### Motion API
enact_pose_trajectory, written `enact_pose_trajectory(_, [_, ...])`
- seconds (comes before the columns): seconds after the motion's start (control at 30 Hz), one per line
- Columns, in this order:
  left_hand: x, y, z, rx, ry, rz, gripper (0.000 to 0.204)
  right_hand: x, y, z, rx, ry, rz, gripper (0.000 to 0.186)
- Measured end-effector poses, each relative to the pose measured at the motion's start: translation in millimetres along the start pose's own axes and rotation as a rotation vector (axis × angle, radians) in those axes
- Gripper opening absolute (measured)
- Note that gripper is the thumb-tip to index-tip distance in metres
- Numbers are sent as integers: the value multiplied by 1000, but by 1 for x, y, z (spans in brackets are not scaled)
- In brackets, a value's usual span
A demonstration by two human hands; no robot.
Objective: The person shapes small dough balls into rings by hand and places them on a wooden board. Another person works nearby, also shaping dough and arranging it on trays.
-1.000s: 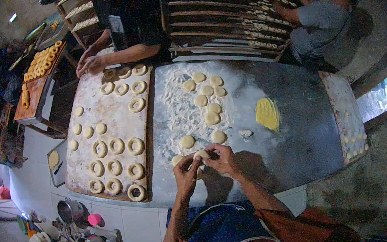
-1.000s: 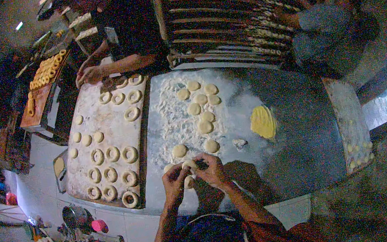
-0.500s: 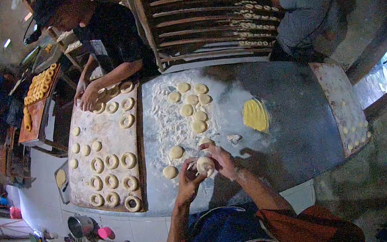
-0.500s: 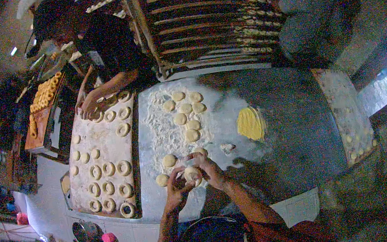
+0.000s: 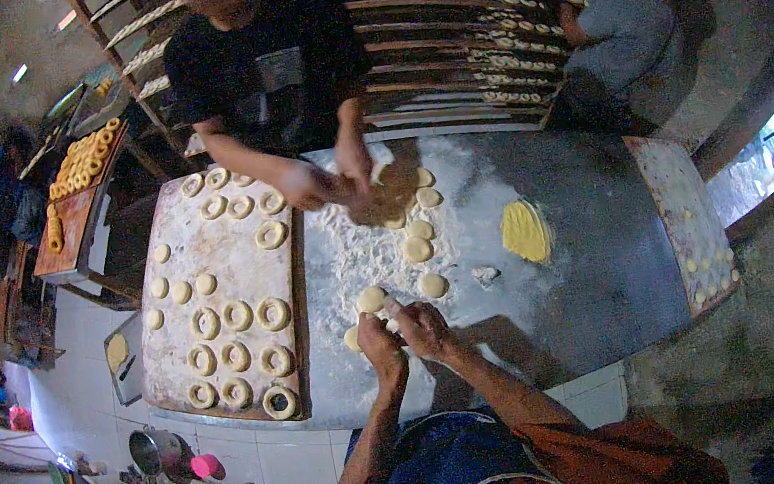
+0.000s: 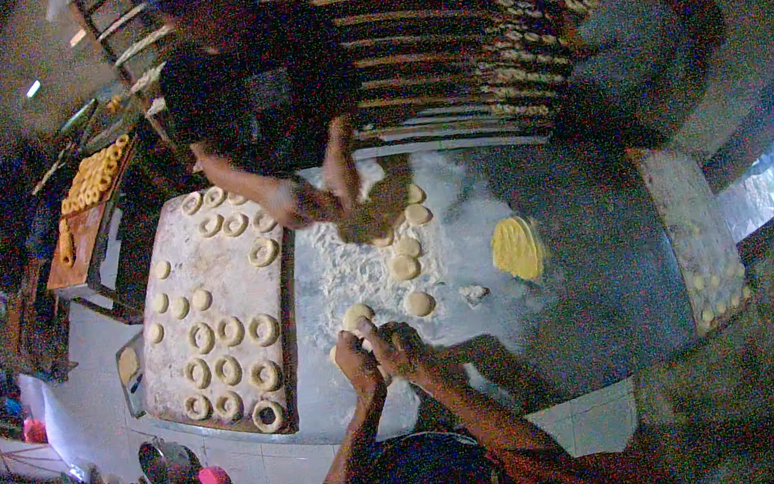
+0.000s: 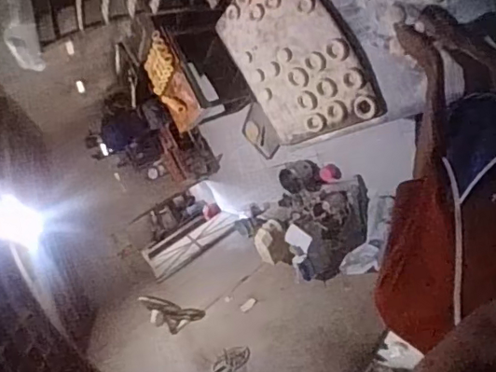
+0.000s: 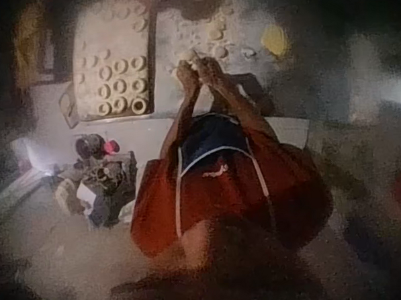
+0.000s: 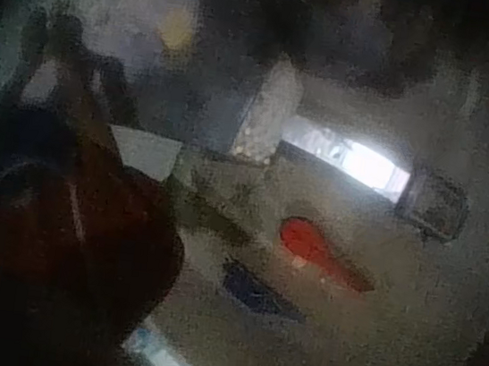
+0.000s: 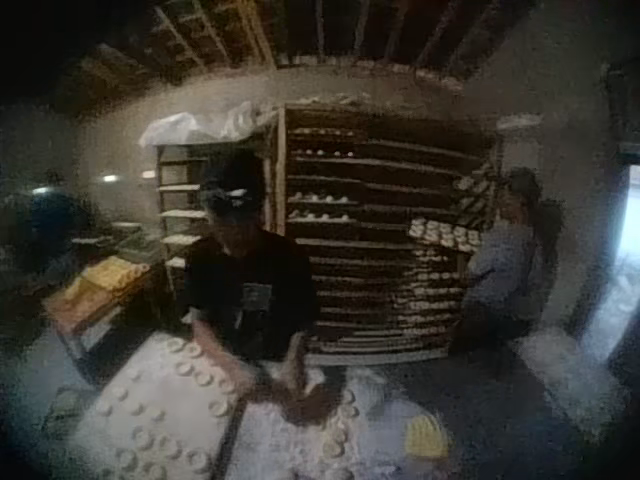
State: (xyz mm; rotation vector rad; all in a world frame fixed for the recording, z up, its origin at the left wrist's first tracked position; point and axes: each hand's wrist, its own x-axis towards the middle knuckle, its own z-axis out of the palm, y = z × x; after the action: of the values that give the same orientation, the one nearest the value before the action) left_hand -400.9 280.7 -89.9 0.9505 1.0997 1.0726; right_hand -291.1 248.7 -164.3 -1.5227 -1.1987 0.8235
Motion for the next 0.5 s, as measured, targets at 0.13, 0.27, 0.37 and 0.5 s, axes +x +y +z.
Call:
enact_pose_trajectory(0.13, [37,-28,-49,-385,-145,-68,30,7,-19,41,60,40,70,58])
enact_pose_trajectory(0.27, [48,-15,-77,441,-26,205,33,24,-137,46,-178,-172,336,56])
enact_pose_trajectory(0.37, [54,-6,-97,-214,51,0,40,22,-120,85,251,13,290,51])
enact_pose_trajectory(0.5, [60,24,-138,477,-53,311,41,27,-87,121,-781,81,-434,49])
